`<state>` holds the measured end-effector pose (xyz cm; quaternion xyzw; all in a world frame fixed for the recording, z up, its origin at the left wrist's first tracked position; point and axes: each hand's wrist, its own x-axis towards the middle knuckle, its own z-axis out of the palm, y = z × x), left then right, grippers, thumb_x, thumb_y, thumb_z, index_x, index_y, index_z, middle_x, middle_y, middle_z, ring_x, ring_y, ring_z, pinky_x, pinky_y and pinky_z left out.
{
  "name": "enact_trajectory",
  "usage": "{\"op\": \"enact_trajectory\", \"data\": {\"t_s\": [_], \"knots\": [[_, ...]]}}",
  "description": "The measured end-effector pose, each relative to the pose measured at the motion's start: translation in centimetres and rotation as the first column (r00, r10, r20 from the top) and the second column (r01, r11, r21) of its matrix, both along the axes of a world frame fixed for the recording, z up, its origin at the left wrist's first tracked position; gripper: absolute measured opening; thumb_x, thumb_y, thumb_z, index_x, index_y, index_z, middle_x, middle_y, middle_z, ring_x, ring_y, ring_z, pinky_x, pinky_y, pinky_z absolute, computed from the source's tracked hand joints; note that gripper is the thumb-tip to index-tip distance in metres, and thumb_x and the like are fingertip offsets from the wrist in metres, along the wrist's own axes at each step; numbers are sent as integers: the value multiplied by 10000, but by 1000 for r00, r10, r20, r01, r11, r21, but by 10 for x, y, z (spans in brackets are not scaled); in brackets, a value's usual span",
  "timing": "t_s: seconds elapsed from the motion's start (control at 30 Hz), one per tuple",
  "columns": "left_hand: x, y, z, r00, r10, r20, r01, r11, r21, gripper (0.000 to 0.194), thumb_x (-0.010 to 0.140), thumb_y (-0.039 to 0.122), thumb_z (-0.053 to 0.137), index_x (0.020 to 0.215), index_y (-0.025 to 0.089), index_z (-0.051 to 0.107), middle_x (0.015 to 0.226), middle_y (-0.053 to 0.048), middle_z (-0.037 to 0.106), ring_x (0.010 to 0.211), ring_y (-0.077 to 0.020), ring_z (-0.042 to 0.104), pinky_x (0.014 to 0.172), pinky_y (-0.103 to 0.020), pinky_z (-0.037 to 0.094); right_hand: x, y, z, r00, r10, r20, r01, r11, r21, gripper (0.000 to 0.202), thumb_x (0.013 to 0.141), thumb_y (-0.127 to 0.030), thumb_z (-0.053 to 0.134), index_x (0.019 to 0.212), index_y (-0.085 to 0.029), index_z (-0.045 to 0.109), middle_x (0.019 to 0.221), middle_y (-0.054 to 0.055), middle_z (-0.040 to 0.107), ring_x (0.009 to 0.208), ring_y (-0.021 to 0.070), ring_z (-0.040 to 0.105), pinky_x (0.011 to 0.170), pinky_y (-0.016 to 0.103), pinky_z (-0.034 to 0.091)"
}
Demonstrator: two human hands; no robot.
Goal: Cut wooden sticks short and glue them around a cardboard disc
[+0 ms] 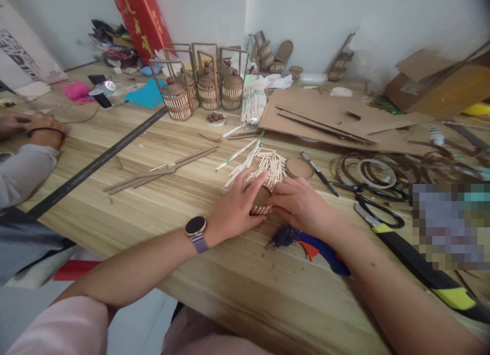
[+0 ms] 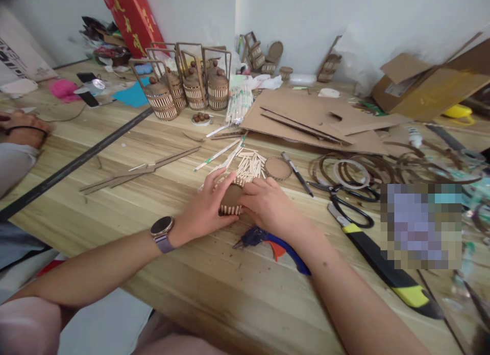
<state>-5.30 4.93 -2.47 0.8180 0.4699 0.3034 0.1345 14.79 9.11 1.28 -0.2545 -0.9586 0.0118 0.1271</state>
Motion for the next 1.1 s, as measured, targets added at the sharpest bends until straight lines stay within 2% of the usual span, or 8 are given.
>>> {"op": "enact_trajectory", "data": {"t_s": [0.2, 0.37, 0.47, 0.53, 0.7, 0.83, 1.0, 1.1], "knots": [[1, 0, 1, 1000, 2, 19, -2, 1000, -11, 1046, 735, 202, 796, 1505, 332, 98, 1486, -166, 205, 1405, -374, 313, 1087, -571, 408, -1, 0, 2, 999, -5, 36, 6, 999, -38, 123, 895, -188, 583, 858, -202, 700, 839, 55, 649, 835, 211, 552, 712, 332, 336], [0, 0, 1, 999, -6, 45, 8, 999, -49, 1038, 730, 195, 780, 1507, 334, 106, 1510, -154, 166, 1410, -370, 304, 1095, -555, 409, 10, -6, 14, 997, -69, -44, 64, 993, -100, 228, 895, -255, 603, 1106, -188, 659, 932, 86, 655, 885, 241, 586, 745, 352, 407], [-2, 0, 1, 998, 0, 58, 3, 998, -67, 1015, 729, 158, 746, 1510, 326, 119, 1526, -146, 152, 1399, -355, 324, 1108, -539, 402, 29, -15, 21, 976, -150, -156, 127, 981, -148, 156, 928, -291, 533, 909, -197, 656, 813, 66, 637, 808, 224, 591, 713, 337, 440], [-2, 0, 1, 997, 5, 74, 1, 997, -80, 1029, 716, 149, 754, 1509, 329, 124, 1535, -141, 137, 1389, -349, 345, 1118, -537, 392, 44, -23, 24, 972, -194, -132, 164, 963, -213, 240, 937, -343, 507, 767, -212, 614, 728, 45, 617, 724, 207, 588, 661, 320, 445], [-1, -2, 1, 995, 42, 94, -35, 997, -72, 1128, 669, 215, 849, 1505, 349, 103, 1538, -151, 120, 1396, -381, 332, 1102, -569, 405, 72, -42, 17, 944, -315, 101, 328, 849, -414, 259, 846, -450, 619, 740, -224, 549, 700, 25, 639, 602, 188, 597, 528, 280, 427], [2, -2, 0, 995, 71, 76, -67, 996, -54, 1139, 662, 221, 864, 1503, 341, 105, 1534, -164, 135, 1385, -398, 352, 1078, -585, 429, 75, -49, 3, 907, -365, 207, 420, 777, -469, 224, 710, -347, 738, 740, -229, 551, 691, 9, 654, 575, 186, 594, 500, 271, 420], [3, -2, -1, 992, 104, 68, -101, 994, -34, 1083, 696, 206, 824, 1505, 343, 118, 1537, -152, 165, 1376, -393, 369, 1020, -552, 495, 78, -49, -6, 893, -390, 224, 446, 702, -555, 53, 771, -280, 599, 777, -232, 578, 633, -14, 607, 539, 165, 532, 486, 265, 394], [3, -3, -1, 993, 105, 57, -103, 994, -35, 1059, 703, 187, 805, 1508, 323, 130, 1538, -155, 165, 1375, -386, 370, 996, -512, 524, 84, -47, -2, 890, -442, 113, 402, 645, -649, 71, 776, -301, 568, 798, -236, 586, 666, -2, 611, 574, 168, 541, 503, 268, 426]]}}
